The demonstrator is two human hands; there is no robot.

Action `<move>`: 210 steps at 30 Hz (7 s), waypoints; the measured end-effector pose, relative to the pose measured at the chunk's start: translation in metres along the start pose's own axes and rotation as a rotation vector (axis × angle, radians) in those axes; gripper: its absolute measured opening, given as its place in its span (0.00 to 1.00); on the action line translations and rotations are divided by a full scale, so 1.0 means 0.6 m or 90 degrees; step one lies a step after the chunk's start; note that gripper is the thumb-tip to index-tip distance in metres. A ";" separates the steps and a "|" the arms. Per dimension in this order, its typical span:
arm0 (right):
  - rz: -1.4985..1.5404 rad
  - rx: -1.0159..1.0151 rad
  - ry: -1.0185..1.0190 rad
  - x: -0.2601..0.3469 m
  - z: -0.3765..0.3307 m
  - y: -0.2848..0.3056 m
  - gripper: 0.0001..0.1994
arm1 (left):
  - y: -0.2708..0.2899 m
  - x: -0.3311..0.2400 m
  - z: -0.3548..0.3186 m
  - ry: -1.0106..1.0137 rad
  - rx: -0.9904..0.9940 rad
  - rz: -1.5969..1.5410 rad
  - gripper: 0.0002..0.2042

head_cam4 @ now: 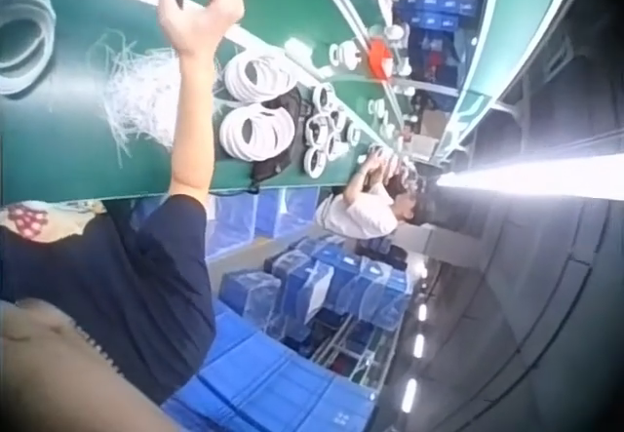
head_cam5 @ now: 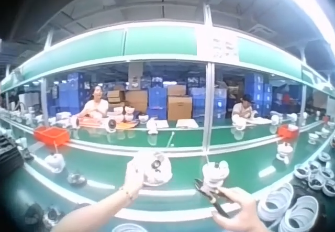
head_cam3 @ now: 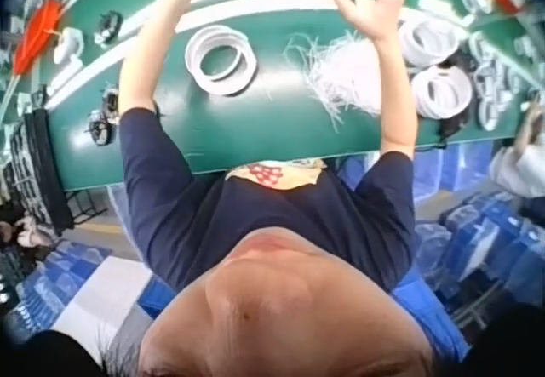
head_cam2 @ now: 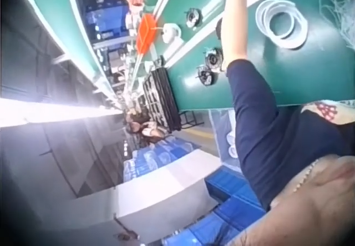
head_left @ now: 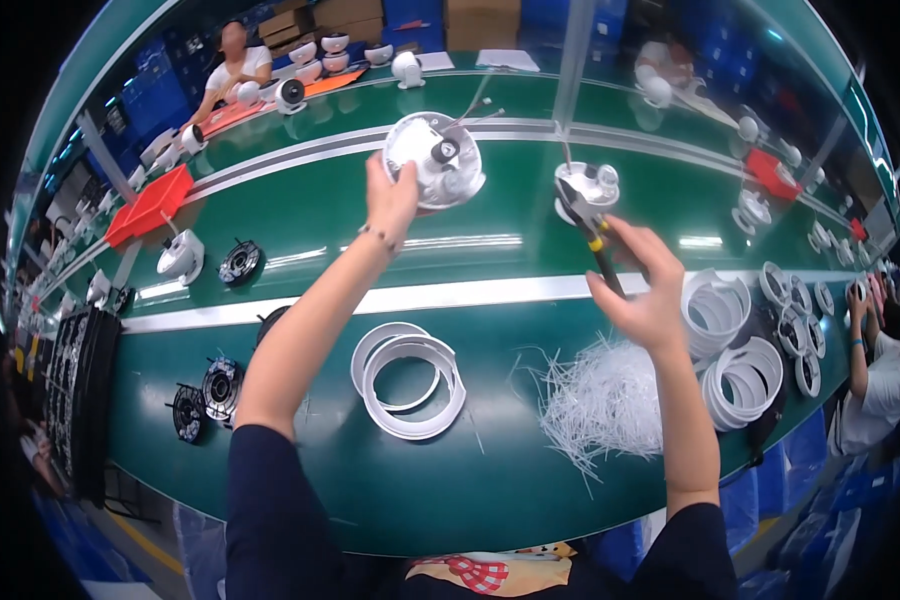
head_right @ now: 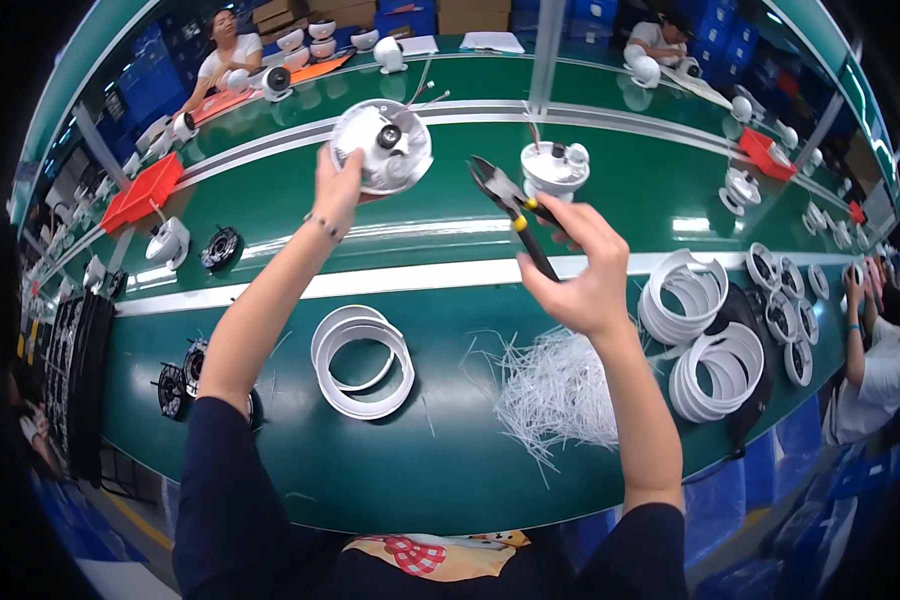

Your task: Assembling components for dome-style electronic cameras on a production line.

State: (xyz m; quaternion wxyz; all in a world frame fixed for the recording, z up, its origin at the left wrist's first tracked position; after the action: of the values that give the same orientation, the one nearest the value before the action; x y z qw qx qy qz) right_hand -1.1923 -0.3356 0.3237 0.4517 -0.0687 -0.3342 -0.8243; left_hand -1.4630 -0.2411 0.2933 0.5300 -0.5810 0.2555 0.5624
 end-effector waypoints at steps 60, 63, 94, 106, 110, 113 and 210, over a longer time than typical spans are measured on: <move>-0.021 0.181 -0.202 0.054 -0.183 -0.052 0.27 | 0.819 -0.017 0.208 0.219 -0.496 0.128 0.27; -0.042 0.170 -0.232 0.058 -0.188 -0.052 0.27 | 0.746 -0.010 0.191 0.214 -0.415 -0.160 0.22; -0.272 0.019 0.209 0.253 0.063 -0.178 0.25 | 0.273 -0.148 -0.106 -0.186 0.139 0.080 0.25; -0.375 0.000 0.179 0.196 0.044 -0.120 0.27 | 0.172 -0.124 -0.132 -0.176 0.233 0.080 0.25; -0.388 -0.013 0.180 0.166 0.030 -0.089 0.25 | 0.128 -0.104 -0.140 -0.143 0.261 0.065 0.26; -0.363 -0.012 0.163 0.131 0.002 -0.066 0.24 | 0.091 -0.081 -0.145 -0.129 0.279 0.058 0.25; 0.100 0.102 -0.136 0.156 -0.369 -0.022 0.32 | 0.398 -0.054 -0.529 -0.234 -0.067 0.750 0.11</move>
State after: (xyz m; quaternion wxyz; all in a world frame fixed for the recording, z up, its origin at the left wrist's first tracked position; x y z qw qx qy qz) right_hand -1.2154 -0.5319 0.1861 0.4804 -0.1458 -0.4390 -0.7451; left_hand -1.5624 -0.6110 0.1834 0.1367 -0.2610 0.4097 0.8633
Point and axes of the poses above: each hand's wrist, its own z-axis towards the middle knuckle, its own y-axis out of the back of the hand, x = y × z, the point moved 2 cm from there along z, towards the middle knuckle, and after that the axes turned 7 degrees about -z, right-handed, at the moved point
